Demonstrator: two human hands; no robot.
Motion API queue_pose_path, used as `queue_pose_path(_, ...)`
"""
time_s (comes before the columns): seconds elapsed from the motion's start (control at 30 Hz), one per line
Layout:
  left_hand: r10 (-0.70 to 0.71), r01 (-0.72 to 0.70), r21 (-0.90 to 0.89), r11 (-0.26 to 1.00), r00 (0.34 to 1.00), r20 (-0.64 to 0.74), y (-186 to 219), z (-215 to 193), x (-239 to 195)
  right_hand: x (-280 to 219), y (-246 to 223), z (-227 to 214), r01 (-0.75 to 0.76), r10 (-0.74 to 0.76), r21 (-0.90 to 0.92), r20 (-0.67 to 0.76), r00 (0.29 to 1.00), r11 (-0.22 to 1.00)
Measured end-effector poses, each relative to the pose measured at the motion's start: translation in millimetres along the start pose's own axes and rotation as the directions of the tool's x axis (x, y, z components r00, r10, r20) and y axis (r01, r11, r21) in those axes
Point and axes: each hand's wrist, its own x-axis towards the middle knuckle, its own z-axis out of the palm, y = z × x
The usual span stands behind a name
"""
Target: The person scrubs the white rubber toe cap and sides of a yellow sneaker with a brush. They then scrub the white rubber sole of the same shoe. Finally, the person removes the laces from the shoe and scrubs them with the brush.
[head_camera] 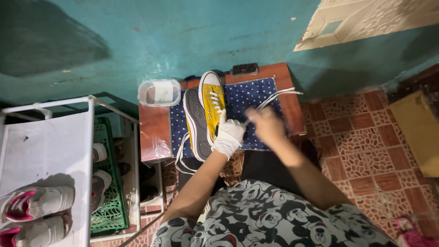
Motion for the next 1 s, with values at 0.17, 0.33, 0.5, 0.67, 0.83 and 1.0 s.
queue_pose_path(0.17,0.097,-0.12,0.095,0.988,0.971,0.219,-1,-74,-8,-2,7,-4,0.064,-0.065,0.013,0.057,0.996,0.998)
queue_pose_path(0.33,0.104,-0.117,0.05,0.992,0.973,0.208,-4,-67,-7,64,91,13,-0.238,0.245,-0.066,0.133,0.96,0.969)
queue_pose_path(0.5,0.111,-0.12,0.039,0.992,0.977,0.184,-1,-82,-6,43,39,-23,-0.178,0.188,-0.086,0.126,0.974,0.98)
queue_pose_path(0.67,0.074,-0.098,0.071,0.993,0.956,0.285,-2,-87,-6,-2,-4,-15,0.268,-0.269,0.024,0.051,0.962,0.963)
queue_pose_path(0.83,0.081,-0.105,0.081,0.991,0.964,0.255,-8,-42,-9,70,93,7,-0.145,0.164,-0.126,0.157,0.974,0.981)
queue_pose_path(1.0,0.072,-0.075,0.011,0.997,0.978,0.197,-4,-35,-7,103,133,21,-0.281,0.3,-0.156,0.111,0.948,0.947)
